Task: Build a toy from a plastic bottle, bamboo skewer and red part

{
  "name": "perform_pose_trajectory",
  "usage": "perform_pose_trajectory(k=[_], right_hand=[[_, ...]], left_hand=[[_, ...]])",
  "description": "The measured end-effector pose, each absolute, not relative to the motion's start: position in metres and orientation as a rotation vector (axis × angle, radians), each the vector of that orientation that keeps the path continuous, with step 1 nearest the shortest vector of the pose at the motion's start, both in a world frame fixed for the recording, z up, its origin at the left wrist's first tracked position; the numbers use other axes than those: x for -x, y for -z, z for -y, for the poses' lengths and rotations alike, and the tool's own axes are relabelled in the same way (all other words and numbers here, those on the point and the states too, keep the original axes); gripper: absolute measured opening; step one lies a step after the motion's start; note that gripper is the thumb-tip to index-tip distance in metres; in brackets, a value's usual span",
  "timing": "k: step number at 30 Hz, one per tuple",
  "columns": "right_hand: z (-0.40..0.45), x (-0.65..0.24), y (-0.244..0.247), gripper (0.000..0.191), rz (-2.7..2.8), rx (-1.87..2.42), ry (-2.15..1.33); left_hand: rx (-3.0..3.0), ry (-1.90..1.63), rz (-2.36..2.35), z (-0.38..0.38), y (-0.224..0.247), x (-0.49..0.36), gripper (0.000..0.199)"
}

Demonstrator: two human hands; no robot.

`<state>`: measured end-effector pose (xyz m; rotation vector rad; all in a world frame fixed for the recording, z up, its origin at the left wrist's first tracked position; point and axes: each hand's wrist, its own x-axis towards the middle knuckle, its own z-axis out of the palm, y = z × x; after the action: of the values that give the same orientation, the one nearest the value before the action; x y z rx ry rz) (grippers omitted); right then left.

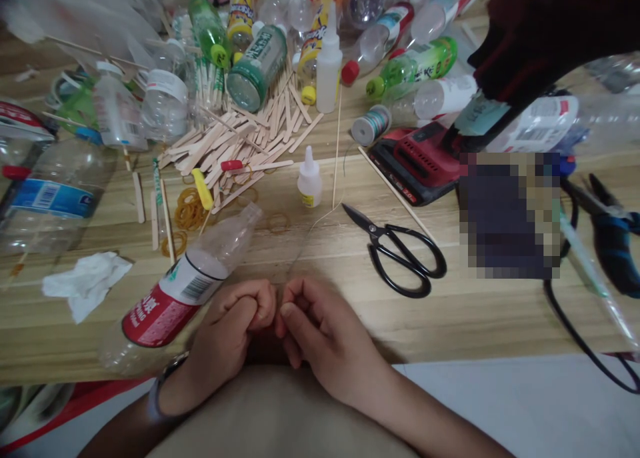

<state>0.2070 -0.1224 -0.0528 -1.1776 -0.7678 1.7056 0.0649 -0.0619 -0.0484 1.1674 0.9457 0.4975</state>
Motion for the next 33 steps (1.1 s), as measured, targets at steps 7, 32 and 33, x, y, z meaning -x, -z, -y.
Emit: perform_pose_trajectory(k=[7, 32, 33], right_hand=[[0.129, -0.212, 0.059, 0.023, 0.641, 1.036, -1.534], [0.145, -0.220, 0.045, 0.012, 0.915, 1.251, -1.242], [0.146, -0.220, 0.045, 0.011, 0.925, 1.254, -1.247]], left_hand=[[-0.857, -0.655, -0.864, 0.063, 0.048, -0.068, 0.020], [-1.921, -0.613, -0.980, 0.071, 0.027, -0.053, 0.010], [-1.907, -0.603, -0.990, 0.071, 0.027, -0.054, 0.009]])
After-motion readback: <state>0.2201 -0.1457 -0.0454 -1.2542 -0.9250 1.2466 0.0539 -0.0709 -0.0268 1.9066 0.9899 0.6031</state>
